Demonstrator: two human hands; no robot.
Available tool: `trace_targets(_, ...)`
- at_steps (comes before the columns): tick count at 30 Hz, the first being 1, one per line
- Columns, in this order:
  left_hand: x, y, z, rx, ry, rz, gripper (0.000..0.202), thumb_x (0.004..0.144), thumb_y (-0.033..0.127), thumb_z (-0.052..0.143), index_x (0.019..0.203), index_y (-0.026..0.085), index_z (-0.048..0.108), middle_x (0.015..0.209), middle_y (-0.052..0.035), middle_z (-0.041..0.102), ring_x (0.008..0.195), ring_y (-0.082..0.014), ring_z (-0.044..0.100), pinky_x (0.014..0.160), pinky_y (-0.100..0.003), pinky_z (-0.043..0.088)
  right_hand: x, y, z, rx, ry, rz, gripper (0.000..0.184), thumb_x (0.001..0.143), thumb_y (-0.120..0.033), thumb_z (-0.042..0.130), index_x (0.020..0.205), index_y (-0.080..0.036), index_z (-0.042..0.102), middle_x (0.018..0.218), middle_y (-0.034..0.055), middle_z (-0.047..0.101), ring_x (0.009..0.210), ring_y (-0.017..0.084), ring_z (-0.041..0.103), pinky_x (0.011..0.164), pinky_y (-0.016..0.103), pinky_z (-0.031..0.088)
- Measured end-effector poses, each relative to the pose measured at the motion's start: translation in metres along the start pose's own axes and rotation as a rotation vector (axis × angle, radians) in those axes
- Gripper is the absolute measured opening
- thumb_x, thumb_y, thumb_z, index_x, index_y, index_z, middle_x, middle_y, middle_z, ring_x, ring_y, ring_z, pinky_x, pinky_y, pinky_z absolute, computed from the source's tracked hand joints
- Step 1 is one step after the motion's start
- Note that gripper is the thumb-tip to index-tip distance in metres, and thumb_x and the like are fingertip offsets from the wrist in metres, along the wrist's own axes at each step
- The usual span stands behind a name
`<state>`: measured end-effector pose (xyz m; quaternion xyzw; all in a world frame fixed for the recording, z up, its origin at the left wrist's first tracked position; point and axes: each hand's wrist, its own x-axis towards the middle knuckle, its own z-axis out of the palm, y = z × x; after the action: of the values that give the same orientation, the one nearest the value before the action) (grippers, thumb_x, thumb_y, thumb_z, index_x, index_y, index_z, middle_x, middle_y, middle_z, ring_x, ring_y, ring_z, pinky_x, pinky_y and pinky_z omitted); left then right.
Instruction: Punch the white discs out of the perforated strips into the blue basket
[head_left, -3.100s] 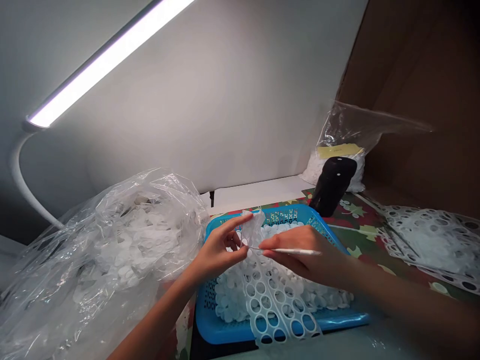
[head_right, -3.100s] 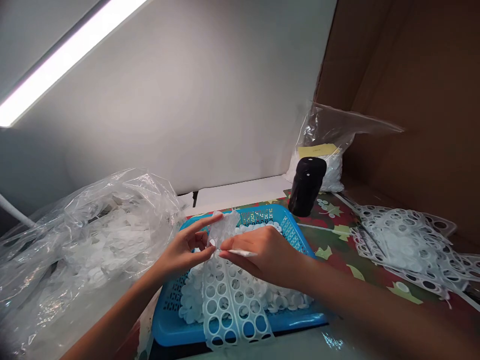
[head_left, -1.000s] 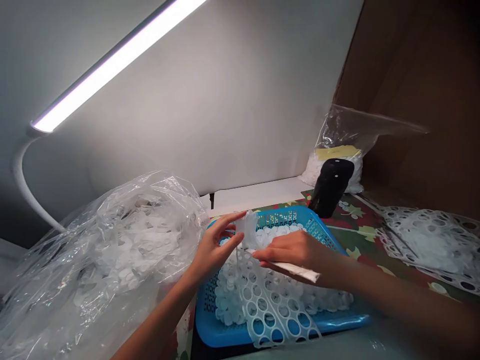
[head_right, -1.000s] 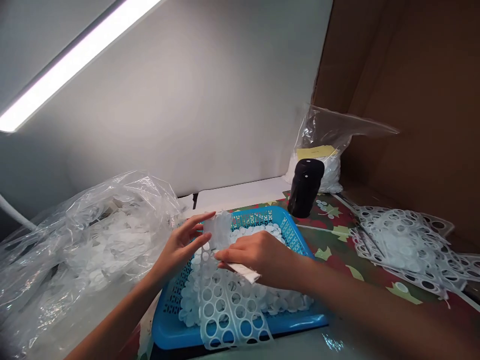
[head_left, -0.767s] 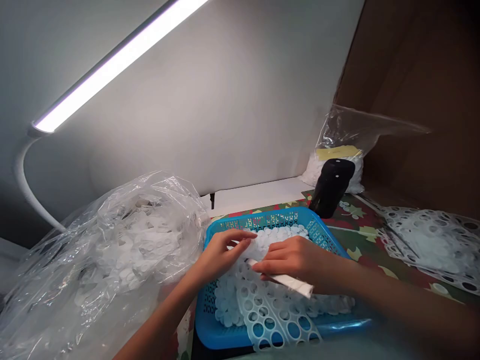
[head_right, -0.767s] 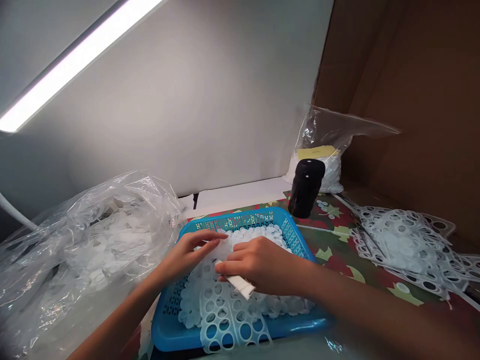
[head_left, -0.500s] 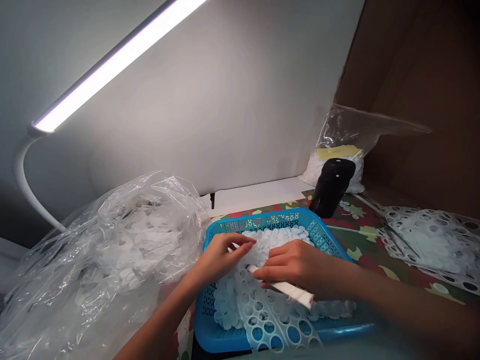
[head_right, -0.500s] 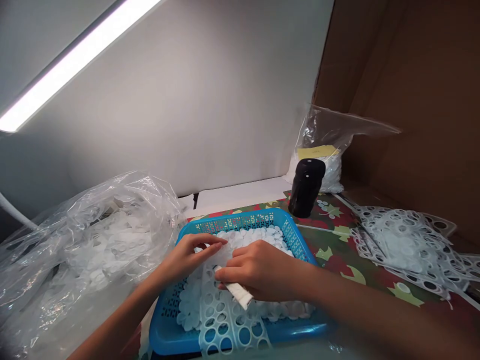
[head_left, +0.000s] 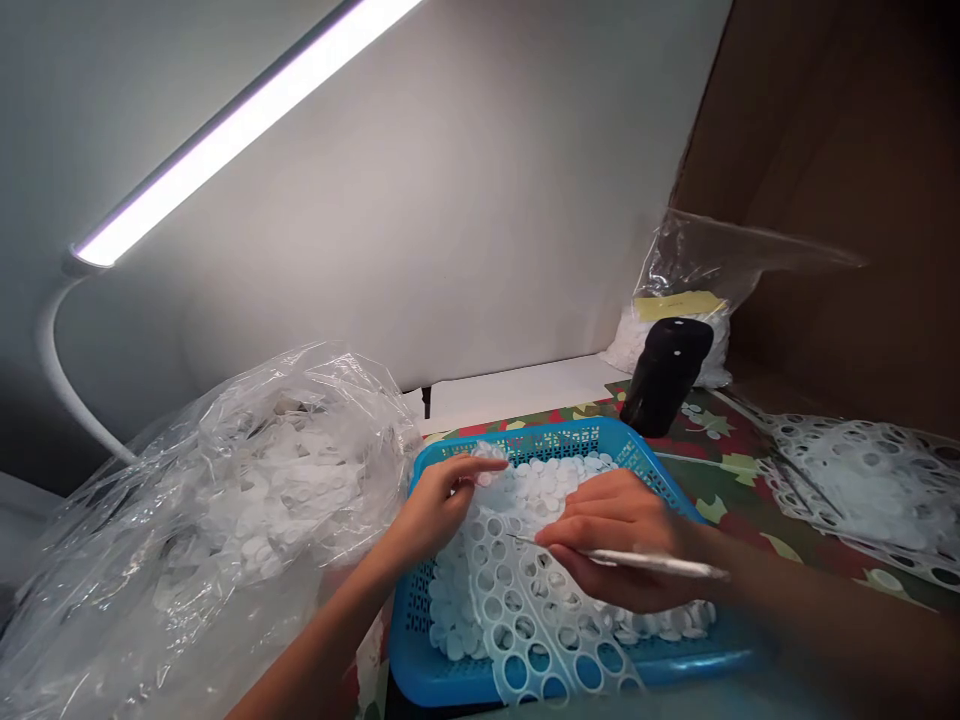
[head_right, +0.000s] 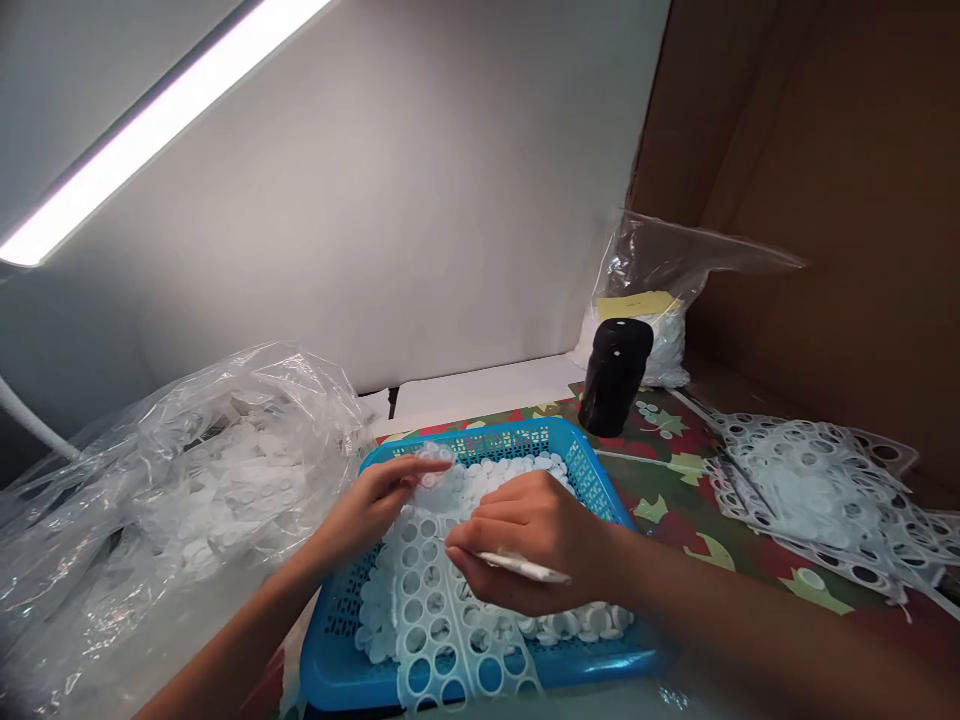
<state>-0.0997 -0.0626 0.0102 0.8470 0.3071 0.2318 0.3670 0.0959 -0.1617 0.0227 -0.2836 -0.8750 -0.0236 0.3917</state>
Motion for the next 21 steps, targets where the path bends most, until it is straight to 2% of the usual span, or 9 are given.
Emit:
trace_targets(2, 0.0005, 0.0001, -0.0009, -0.047, -0.038, -0.035, 0.044, 0.078, 0.005, 0.035, 0.104, 0.024, 0.066, 0.111, -0.0009, 0.064, 0.107, -0.0191, 0.054, 0.095, -0.035, 0.039, 0.0003, 0.0000, -0.0007, 0.036, 0.050, 0.033, 0.010, 0.083, -0.014, 0.049, 0.085, -0.015, 0.059, 0.054, -0.0026, 0.057, 0.046, 0.008, 0.047, 0.046, 0.022, 0.035)
trace_targets(5, 0.0015, 0.0013, -0.0030, -0.186, -0.003, -0.100, 0.039, 0.077, 0.006, 0.040, 0.101, 0.023, 0.066, 0.111, -0.0016, 0.064, 0.107, -0.0199, 0.054, 0.093, -0.035, 0.040, -0.0008, 0.0001, -0.0003, 0.067, 0.098, 0.075, 0.010, 0.082, -0.013, 0.050, 0.083, -0.016, 0.059, 0.054, -0.0029, 0.058, 0.047, 0.007, 0.049, 0.048, 0.021, 0.037)
trace_targets(7, 0.0024, 0.0017, -0.0049, -0.284, 0.063, -0.122, 0.030, 0.077, 0.011, 0.048, 0.100, 0.022, 0.064, 0.107, -0.0023, 0.064, 0.100, -0.0197, 0.056, 0.083, -0.031, 0.044, -0.0021, -0.0003, -0.0002, 0.073, 0.123, 0.102, 0.010, 0.082, -0.014, 0.050, 0.082, -0.017, 0.060, 0.054, -0.0035, 0.058, 0.046, 0.007, 0.049, 0.048, 0.020, 0.037)
trace_targets(10, 0.0036, 0.0000, -0.0068, -0.370, 0.155, -0.138, 0.020, 0.075, 0.023, 0.062, 0.094, 0.020, 0.062, 0.091, -0.0025, 0.065, 0.079, -0.0161, 0.059, 0.065, -0.024, 0.046, -0.0034, -0.0009, -0.0017, 0.077, 0.143, 0.176, 0.011, 0.082, -0.013, 0.051, 0.082, -0.017, 0.061, 0.056, -0.0031, 0.059, 0.049, 0.007, 0.051, 0.049, 0.020, 0.038)
trace_targets(13, 0.0043, -0.0025, -0.0068, -0.417, 0.170, -0.138, 0.021, 0.073, 0.029, 0.066, 0.090, 0.018, 0.061, 0.085, -0.0025, 0.063, 0.068, -0.0128, 0.057, 0.056, -0.021, 0.044, -0.0034, 0.0001, -0.0036, 0.125, 0.151, 0.309, 0.011, 0.084, -0.013, 0.050, 0.086, -0.018, 0.061, 0.063, -0.0018, 0.061, 0.056, 0.008, 0.054, 0.051, 0.019, 0.041)
trace_targets(17, 0.0039, -0.0011, -0.0063, -0.441, 0.165, -0.125, 0.014, 0.076, 0.027, 0.064, 0.087, 0.018, 0.064, 0.090, -0.0031, 0.063, 0.073, -0.0127, 0.059, 0.061, -0.021, 0.046, -0.0021, 0.0043, -0.0017, 0.213, 0.227, 0.436, 0.013, 0.088, -0.016, 0.048, 0.091, -0.020, 0.059, 0.072, -0.0012, 0.062, 0.058, 0.008, 0.054, 0.048, 0.018, 0.041)
trace_targets(21, 0.0033, 0.0021, -0.0069, -0.452, 0.162, -0.128, 0.019, 0.079, 0.024, 0.061, 0.096, 0.021, 0.067, 0.098, -0.0032, 0.065, 0.079, -0.0134, 0.059, 0.067, -0.021, 0.047, -0.0015, 0.0080, 0.0028, 0.262, 0.294, 0.544, 0.013, 0.090, -0.021, 0.046, 0.088, -0.019, 0.060, 0.071, -0.0012, 0.060, 0.054, 0.008, 0.051, 0.050, 0.020, 0.042)
